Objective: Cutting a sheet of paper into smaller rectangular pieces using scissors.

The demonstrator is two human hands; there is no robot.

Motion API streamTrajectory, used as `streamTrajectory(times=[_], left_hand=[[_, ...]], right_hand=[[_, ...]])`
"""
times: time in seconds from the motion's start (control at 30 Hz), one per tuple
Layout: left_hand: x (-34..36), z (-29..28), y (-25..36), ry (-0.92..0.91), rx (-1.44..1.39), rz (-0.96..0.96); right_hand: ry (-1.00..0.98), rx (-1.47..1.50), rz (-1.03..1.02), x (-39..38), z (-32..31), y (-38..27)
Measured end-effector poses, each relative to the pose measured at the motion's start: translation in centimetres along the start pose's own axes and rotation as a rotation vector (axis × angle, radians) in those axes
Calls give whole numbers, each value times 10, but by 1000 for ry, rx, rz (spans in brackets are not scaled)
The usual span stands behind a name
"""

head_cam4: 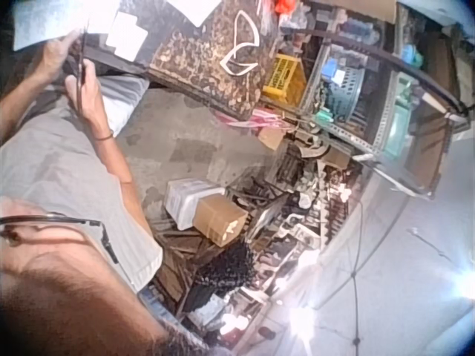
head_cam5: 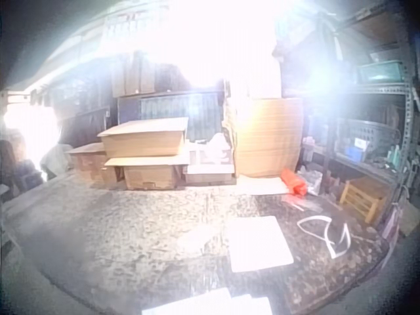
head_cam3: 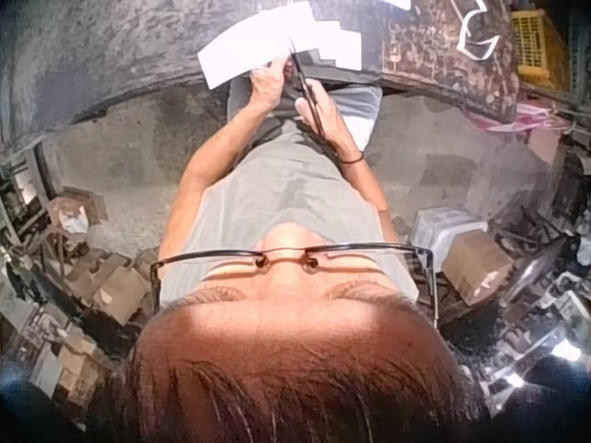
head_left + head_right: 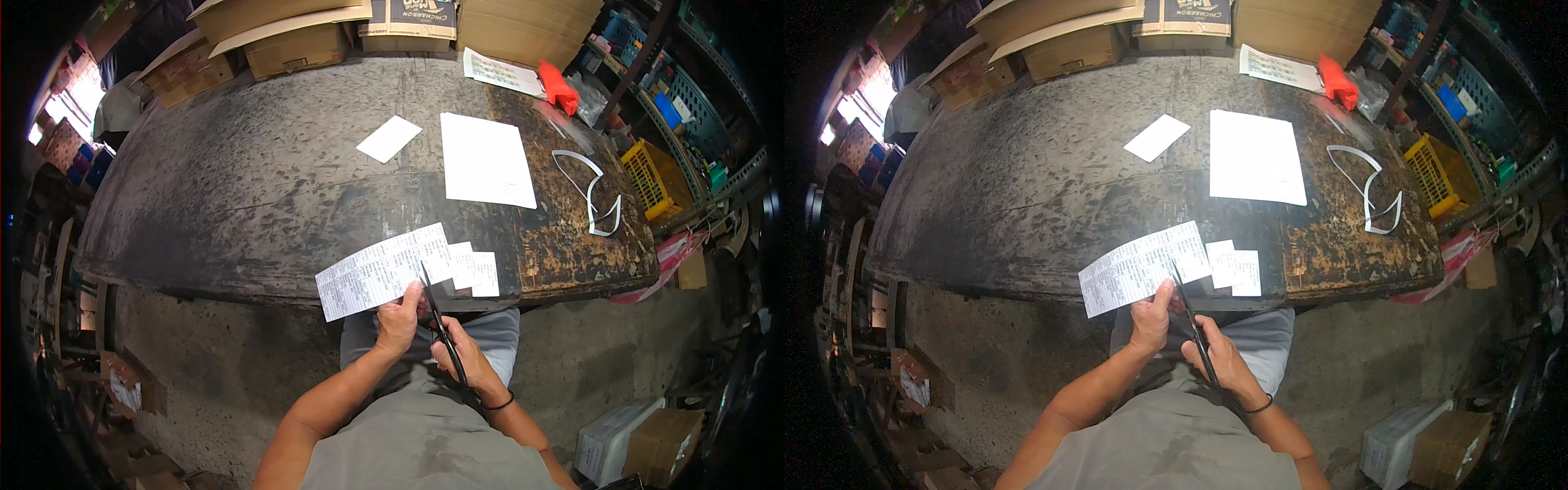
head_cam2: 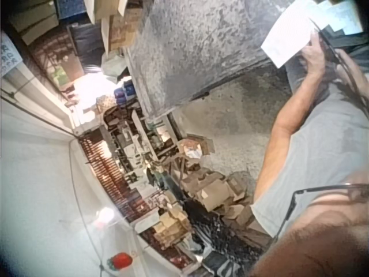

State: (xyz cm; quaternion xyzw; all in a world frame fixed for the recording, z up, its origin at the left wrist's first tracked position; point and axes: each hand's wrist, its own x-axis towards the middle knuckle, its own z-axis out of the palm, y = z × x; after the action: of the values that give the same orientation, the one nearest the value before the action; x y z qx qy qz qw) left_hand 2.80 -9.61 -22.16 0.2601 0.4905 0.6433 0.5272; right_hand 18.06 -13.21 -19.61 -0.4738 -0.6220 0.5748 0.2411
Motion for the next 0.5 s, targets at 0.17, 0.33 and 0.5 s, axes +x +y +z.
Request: streamTrajectory(times=[0.17,0.33,0.5], left_hand=[[-1,0,3,1,15,-27],[-1,1,3,-1,10,-27],[0,1,3,1,12,-31]], right_hand=[[-12,5,12,0,0,-3],[7,-31,4,0,0,-3],[11,-33,-7,0,0,-7]])
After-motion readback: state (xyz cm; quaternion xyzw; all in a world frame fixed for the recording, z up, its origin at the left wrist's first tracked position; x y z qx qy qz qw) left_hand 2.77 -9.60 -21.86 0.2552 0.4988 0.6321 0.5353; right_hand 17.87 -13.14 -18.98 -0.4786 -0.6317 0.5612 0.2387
